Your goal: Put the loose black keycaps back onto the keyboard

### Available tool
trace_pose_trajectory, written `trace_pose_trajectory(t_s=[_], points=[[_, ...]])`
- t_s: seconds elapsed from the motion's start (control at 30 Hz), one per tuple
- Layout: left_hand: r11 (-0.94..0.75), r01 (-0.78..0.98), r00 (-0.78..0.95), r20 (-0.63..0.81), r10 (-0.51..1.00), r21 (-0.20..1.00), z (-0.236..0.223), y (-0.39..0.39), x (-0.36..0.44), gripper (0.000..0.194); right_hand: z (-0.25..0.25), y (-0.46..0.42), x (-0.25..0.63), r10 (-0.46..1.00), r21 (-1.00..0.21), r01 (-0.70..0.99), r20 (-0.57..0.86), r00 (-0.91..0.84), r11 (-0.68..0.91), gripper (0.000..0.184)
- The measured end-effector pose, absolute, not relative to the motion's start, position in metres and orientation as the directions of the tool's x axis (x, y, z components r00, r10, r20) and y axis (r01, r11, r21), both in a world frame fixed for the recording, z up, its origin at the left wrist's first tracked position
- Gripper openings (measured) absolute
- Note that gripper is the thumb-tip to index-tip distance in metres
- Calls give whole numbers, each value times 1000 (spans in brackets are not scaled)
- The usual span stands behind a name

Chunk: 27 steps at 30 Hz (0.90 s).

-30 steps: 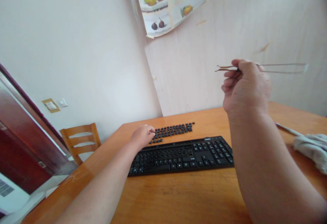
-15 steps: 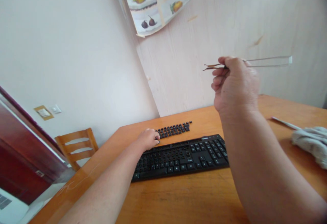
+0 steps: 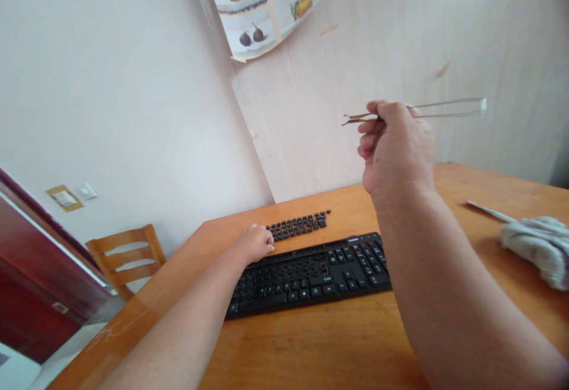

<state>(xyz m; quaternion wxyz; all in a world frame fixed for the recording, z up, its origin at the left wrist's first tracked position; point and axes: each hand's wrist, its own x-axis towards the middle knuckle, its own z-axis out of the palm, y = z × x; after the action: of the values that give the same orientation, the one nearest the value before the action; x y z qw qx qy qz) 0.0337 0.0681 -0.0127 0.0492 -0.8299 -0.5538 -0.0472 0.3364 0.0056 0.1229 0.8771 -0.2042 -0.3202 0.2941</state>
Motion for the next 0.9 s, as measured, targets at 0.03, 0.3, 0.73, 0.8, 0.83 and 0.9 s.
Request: trace_pose_trajectory(t_s=[0.03,0.3,0.73,0.8,0.83,0.9], points=[[-375,927,372,137,918,-2,-12,68,34,11,123,6,336,645,-546,-384,443,623,745,11],[-305,907,242,231,942,291,11,61,27,17,122,7,335,641,-549,-369,467,608,750,9],[-153,326,-354,271,895,933,-11,7,26,41,103,-2,268,785,-753,-238,615,81,614,6],[-156,295,-368,263,892,943,-21,6,24,43,97,-6,255,808,-803,-171,587,-61,570,9],[-157,288,-375,262,889,945,-25,5,23,43,93,-7,249,819,-830,-124,557,-137,544,10],[-160,286,-379,265,887,945,-33,7,20,44,83,-8,238,833,-872,-8,469,-293,489,14]])
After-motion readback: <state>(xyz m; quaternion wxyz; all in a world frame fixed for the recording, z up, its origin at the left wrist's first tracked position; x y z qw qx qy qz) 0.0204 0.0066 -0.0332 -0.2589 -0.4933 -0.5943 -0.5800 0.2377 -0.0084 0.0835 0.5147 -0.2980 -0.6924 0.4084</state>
